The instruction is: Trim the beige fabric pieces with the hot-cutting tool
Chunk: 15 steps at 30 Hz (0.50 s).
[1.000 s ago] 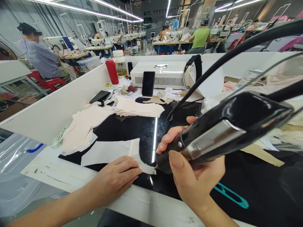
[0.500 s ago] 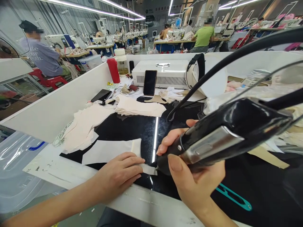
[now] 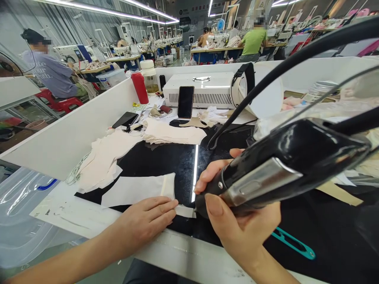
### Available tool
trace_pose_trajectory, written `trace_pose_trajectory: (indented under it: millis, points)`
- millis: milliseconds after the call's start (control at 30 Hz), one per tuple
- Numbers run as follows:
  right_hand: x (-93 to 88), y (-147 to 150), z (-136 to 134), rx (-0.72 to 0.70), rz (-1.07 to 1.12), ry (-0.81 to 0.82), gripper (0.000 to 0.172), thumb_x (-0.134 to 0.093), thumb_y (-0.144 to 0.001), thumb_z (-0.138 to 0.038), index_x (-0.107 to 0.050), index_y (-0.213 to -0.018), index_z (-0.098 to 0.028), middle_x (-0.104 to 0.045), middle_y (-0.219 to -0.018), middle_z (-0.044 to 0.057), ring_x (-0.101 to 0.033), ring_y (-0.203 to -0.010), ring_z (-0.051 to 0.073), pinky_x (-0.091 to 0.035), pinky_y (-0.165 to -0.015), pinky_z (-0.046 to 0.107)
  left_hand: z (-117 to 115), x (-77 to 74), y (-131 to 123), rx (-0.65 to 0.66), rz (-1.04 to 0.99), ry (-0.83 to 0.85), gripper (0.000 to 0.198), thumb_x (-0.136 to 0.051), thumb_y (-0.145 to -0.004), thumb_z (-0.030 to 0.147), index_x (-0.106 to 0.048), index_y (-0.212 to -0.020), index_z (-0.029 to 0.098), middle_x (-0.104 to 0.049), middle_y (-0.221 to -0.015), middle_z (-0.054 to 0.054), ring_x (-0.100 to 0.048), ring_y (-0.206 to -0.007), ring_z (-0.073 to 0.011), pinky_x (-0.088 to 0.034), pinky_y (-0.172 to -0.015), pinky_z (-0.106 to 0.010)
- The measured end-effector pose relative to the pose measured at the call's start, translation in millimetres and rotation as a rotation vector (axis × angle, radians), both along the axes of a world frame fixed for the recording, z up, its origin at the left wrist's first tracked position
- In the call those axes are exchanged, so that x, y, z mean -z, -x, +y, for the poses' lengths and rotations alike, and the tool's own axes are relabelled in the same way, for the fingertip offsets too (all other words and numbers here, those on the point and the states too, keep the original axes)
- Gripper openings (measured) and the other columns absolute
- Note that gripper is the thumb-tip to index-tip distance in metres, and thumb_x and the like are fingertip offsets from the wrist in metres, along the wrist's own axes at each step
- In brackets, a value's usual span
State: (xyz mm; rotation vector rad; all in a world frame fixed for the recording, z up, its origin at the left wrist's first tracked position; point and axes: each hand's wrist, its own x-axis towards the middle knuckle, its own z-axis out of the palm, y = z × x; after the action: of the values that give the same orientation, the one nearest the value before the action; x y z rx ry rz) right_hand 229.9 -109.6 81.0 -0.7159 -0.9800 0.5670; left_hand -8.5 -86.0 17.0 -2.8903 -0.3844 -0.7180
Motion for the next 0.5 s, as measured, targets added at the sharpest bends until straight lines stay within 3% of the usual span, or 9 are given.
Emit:
trace_pose_trajectory:
  millis: [233, 500]
  points:
    - [1.2, -1.7, -8.4, 0.014, -0.016, 0.024, 0.050, -0.107, -0.085, -0.038, -0.079, -0.126, -0.034, -0.081, -0.084, -0.002, -0.074, -0.064, 0.022, -0.068, -0.055, 0.037, -1.7, -4.5, 1.3, 0.007, -0.043, -0.018, 0.026, -0.054, -0.120, 0.003, -0.080, -0.121, 0.008, -0.090, -0.129, -0.012, -0.086, -0.120, -0.0215, -0.072, -0.114, -0.032]
    - [-3.9, 0.4, -8.6, 0.058, -0.014, 0.053, 0.053, -0.111, -0.079, -0.045, -0.077, -0.119, -0.033, -0.078, -0.079, -0.003, -0.072, -0.060, 0.022, -0.067, -0.053, 0.038, -1.2, -13.1, -3.5, -0.044, -0.067, 0.435, 0.020, -0.055, -0.125, 0.017, -0.072, -0.135, 0.015, -0.085, -0.122, -0.010, -0.083, -0.116, -0.0208, -0.072, -0.107, -0.035]
